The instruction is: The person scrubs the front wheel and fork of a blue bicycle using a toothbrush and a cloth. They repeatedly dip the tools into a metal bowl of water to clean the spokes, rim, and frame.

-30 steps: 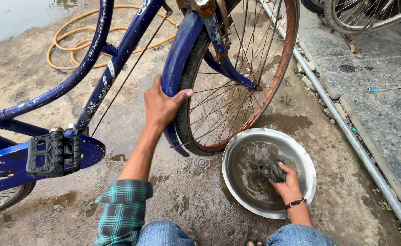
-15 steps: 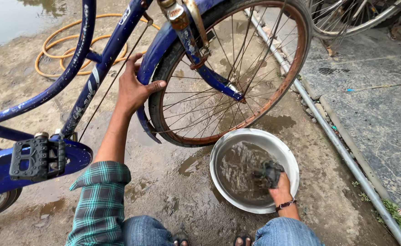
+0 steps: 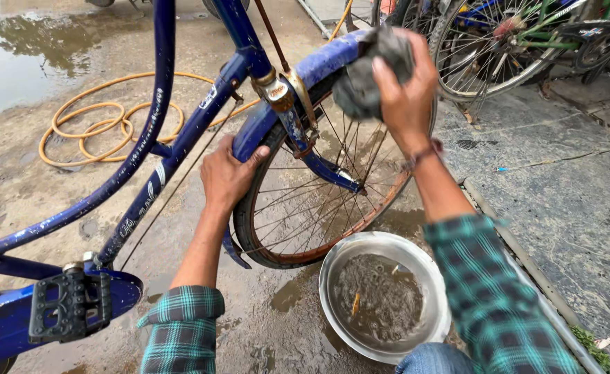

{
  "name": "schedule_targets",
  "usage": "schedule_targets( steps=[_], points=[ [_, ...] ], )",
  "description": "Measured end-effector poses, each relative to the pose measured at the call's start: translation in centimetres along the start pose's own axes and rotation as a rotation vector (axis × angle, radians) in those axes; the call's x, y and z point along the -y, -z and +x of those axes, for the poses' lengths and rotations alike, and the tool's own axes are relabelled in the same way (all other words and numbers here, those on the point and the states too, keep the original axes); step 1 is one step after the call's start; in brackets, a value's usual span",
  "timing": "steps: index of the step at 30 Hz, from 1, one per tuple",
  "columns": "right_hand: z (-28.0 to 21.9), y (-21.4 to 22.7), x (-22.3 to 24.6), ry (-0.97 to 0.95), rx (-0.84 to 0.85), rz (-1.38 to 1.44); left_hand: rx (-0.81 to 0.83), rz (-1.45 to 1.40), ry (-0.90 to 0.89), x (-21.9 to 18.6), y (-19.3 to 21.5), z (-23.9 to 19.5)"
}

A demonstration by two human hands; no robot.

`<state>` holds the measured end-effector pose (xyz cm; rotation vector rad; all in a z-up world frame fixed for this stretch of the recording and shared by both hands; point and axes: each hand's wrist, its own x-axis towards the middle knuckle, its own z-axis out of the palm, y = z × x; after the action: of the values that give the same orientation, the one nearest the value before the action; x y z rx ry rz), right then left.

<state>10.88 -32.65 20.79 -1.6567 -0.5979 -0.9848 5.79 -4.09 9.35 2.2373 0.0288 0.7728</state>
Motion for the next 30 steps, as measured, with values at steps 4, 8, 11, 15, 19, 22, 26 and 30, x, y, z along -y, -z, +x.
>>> schedule_targets(
  steps=[4,8,11,15,19,22,26,30],
  points=[
    [2.5,-10.7,-0.2,0.451,-0.036,-0.585,0.027,-0.013,0.003,-0.1,0.6,0.1],
    [6.1,-9.0,-5.4,0.443,0.309,-0.590,0.070,-0.032,0.001,0.1,0.7,0.5],
    [7.1,-7.4,-8.3,-0.023,0.275,-0.626,0.109,-0.018,0.021,0.9,0.8,0.3],
    [5.2,-9.7,-9.4,0.663,0.077,-0.640,0.112,-0.069,0.009,0.5,0.5,1.2],
    [6.3,-7.7,-9.9,0.437,0.313,-0.521,0.102,-0.046,-0.034,0.3,1.2,1.5],
    [8.0,-4.5,-8.7,-0.248,0.193,-0.598,0.147,-0.044,0.019,0.6,1.2,0.5],
    [6.3,-6.3,-7.3,0.390,0.191,-0.587,0.151,-0.077,0.021,1.0,0.8,1.4],
    [2.9,-7.9,-8.9,0.519,0.297,-0.571,0.170,-0.007,0.022,1.8,0.2,1.2]
  ],
)
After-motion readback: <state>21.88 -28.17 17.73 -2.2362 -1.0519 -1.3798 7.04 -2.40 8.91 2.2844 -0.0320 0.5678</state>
